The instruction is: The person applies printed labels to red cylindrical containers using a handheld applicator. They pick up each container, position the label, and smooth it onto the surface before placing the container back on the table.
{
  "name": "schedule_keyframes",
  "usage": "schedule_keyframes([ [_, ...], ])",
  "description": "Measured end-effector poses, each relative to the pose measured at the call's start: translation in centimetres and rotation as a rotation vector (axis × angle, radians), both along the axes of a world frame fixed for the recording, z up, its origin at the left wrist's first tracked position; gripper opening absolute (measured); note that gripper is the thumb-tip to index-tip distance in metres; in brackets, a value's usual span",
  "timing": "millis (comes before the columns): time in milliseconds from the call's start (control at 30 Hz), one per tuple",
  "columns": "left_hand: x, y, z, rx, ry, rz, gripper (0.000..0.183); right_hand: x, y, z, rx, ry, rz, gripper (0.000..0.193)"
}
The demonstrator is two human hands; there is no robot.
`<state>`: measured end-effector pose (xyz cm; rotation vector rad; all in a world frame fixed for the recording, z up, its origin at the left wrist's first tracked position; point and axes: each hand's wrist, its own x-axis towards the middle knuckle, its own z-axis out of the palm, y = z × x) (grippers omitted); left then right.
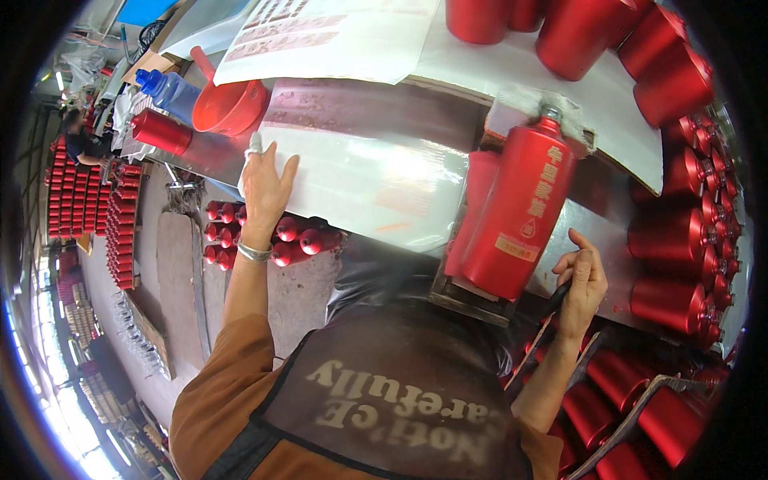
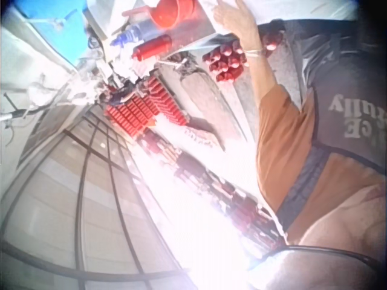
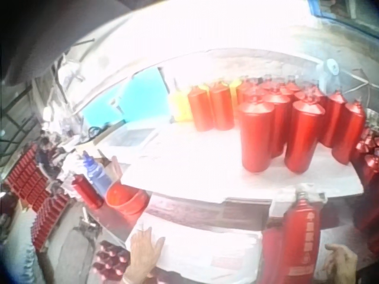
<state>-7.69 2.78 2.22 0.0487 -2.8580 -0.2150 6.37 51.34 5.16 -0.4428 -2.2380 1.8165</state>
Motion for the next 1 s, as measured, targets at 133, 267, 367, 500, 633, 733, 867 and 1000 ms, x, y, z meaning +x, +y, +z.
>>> schedule_keyframes([
  [133, 2.7, -3.1, -0.6, -0.099, 0.006, 0.154, 0.048, -0.3, -0.1, 0.0, -0.007, -0.004, -0.001, 0.044],
  [267, 4.2, -4.4, -1.8, -0.139, 0.015, 0.191, 0.051, -0.7, -0.3, -0.1, 0.003, -0.002, 0.011, 0.044],
  [367, 4.1, -4.8, -2.4, -0.149, -0.036, 0.253, 0.055, -0.8, -0.5, -0.3, -0.01, 0.036, 0.024, 0.042],
  [500, 3.4, -5.4, -1.9, -0.142, -0.088, 0.291, 0.057, -0.5, -0.7, -0.6, -0.007, 0.031, 0.032, 0.04],
  [633, 2.2, -5.3, -1.1, -0.075, -0.029, 0.23, 0.06, -0.3, -0.7, -0.6, -0.021, 0.01, 0.015, 0.039],
  [733, -0.4, -4.3, -1.2, -0.034, 0.018, 0.116, 0.062, -0.3, -0.8, -0.4, -0.04, 0.026, 0.012, 0.037],
  [867, -4.4, -2.8, -1.8, -0.095, -0.041, 0.049, 0.064, -0.4, -0.9, -0.2, -0.033, 0.06, 0.016, 0.036],
  [1000, -4.8, -2.0, -1.6, -0.096, -0.116, 0.098, 0.066, -0.3, -0.8, -0.4, -0.039, 0.05, 0.002, 0.034],
])
